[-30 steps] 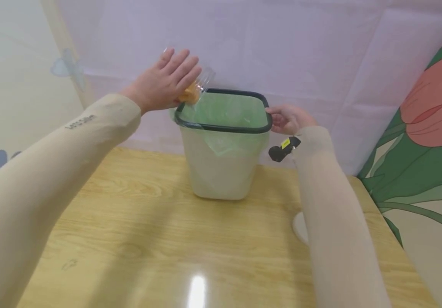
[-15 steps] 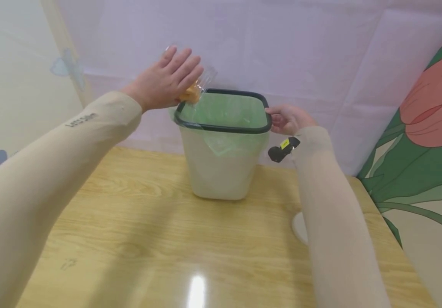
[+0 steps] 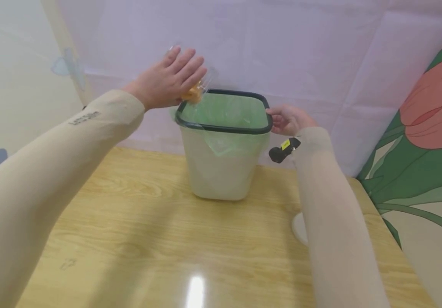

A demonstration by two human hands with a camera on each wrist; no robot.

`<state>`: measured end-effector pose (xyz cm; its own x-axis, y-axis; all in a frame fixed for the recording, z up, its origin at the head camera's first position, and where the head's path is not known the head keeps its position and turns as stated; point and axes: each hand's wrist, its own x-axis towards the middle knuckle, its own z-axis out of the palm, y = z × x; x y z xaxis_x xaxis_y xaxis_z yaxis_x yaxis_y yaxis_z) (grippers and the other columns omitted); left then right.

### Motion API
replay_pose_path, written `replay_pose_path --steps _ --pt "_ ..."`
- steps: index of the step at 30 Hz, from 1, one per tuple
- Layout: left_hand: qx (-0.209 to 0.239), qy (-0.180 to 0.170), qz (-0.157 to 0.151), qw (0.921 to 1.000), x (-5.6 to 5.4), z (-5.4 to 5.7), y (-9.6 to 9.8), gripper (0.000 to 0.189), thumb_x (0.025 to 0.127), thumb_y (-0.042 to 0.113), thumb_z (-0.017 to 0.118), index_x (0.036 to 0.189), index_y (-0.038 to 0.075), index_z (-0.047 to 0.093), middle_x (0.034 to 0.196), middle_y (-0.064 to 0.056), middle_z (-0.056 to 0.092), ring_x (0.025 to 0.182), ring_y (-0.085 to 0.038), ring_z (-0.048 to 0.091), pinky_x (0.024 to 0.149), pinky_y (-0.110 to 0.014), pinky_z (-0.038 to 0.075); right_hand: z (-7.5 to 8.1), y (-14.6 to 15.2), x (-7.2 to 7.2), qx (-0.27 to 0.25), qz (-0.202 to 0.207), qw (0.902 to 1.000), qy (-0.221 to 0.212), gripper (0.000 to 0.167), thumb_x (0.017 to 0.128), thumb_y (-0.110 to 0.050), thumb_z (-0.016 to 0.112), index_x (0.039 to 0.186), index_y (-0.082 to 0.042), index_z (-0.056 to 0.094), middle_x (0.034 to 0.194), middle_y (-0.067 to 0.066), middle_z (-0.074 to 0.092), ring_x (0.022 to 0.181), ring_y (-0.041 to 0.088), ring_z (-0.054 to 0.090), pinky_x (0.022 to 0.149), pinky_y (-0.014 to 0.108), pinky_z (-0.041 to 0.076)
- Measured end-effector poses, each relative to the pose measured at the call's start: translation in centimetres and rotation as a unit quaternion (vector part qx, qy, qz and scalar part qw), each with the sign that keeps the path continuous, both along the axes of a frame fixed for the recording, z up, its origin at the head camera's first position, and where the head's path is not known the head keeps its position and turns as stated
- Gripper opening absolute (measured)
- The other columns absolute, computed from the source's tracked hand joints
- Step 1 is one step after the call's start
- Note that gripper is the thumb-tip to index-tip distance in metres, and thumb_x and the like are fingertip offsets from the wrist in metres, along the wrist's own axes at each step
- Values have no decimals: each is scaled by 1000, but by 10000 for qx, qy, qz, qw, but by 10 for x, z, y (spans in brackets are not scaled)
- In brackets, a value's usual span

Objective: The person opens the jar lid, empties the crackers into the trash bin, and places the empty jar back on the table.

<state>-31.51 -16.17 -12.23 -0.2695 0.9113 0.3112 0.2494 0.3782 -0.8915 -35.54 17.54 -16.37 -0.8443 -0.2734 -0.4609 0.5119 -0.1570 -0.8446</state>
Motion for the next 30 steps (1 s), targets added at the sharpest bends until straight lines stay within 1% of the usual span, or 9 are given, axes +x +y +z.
replay_pose_path --steps 4,8,12,16,23,26,30 --pt "-36 22 60 10000 -1 2 3 66 100 40 52 143 -7 35 142 -28 41 131 -44 39 110 -53 29 0 0 0 -8 35 10000 10 8 99 -8 53 95 -2 57 74 10 65 67 18 62 72 23 54" --pt "-7 -91 120 9999 0 4 2 68 100 41 51 143 -8 34 142 -29 40 131 -44 38 111 -53 27 -2 -1 -1 92 40 9999 31 8 98 -9 55 94 -2 57 75 10 65 68 18 62 73 24 54" --pt "-23 -71 67 9999 0 7 2 70 99 45 50 143 -8 35 141 -29 41 130 -44 39 111 -54 28 -2 -2 -2 106 44 9999 16 8 98 -10 55 95 -2 57 75 10 65 69 18 62 73 25 54" --pt "-63 -45 34 10000 -2 8 3 69 99 44 51 142 -7 35 141 -29 41 131 -44 39 110 -53 29 -2 -3 -2 80 42 10000 4 9 98 -11 55 95 -3 57 75 9 65 68 18 61 72 25 54" --pt "-260 65 176 9995 0 12 3 70 100 46 49 144 -7 34 142 -29 40 131 -44 38 111 -53 27 -3 -4 -4 184 68 9998 85 8 99 -11 54 98 -3 56 75 10 65 68 19 62 70 27 54" --pt "-243 -8 185 9995 -1 12 3 70 99 46 49 144 -7 34 142 -29 40 131 -45 38 111 -54 27 -3 -4 -4 160 95 9998 103 8 99 -11 54 98 -3 56 76 9 65 69 18 62 72 27 54" --pt "-320 -101 301 9990 -3 12 4 70 100 45 47 144 -8 32 143 -30 39 132 -46 37 111 -54 27 -3 -4 -5 162 132 9997 95 8 100 -11 53 100 -4 55 76 9 65 69 18 62 75 26 54"
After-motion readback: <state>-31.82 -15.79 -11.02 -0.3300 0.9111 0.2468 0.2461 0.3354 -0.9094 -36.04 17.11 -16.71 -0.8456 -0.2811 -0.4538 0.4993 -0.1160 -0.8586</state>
